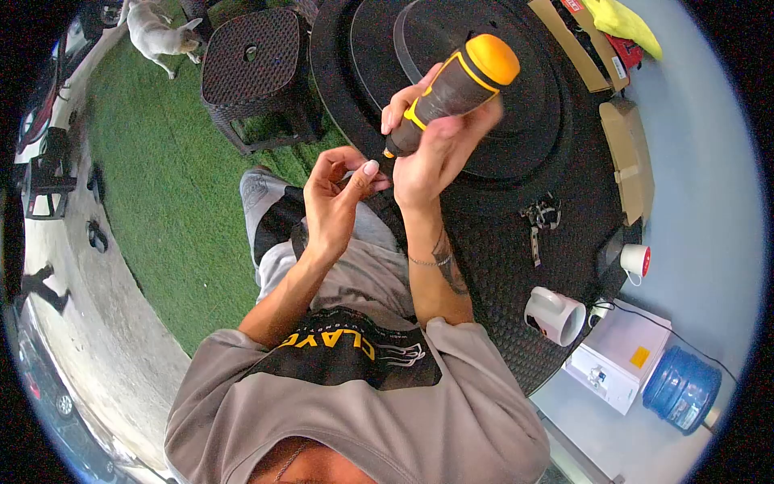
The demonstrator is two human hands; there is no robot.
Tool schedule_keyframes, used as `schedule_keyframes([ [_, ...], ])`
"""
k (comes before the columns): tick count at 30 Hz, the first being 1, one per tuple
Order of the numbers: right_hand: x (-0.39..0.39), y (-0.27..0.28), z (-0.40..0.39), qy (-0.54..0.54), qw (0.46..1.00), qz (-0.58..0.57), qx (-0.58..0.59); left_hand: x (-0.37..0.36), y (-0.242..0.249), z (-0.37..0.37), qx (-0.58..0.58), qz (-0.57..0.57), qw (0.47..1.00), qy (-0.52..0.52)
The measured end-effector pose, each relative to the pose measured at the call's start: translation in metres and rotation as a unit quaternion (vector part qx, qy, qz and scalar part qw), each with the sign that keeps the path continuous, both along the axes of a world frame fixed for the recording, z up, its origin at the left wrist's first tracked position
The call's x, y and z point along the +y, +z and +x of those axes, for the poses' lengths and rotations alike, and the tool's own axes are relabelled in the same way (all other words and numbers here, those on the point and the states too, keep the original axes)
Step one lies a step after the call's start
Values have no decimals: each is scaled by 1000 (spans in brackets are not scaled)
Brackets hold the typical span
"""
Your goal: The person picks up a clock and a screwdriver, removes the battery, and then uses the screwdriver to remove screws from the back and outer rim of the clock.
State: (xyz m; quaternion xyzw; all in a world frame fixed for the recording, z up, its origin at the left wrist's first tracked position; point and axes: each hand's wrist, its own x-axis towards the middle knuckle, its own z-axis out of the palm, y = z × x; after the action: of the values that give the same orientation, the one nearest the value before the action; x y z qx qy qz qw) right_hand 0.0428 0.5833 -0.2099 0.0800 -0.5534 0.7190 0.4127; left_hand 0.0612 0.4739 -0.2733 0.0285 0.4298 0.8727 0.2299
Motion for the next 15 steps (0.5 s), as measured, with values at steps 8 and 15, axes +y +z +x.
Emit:
schedule_keyframes([
  [8,0,-2,1,-122,985,115,-38,-2,7,0,84,-47,994,53],
  [15,-11,1,0,-99,994,53,-3,-8,6,-7,206,-183,961,6],
])
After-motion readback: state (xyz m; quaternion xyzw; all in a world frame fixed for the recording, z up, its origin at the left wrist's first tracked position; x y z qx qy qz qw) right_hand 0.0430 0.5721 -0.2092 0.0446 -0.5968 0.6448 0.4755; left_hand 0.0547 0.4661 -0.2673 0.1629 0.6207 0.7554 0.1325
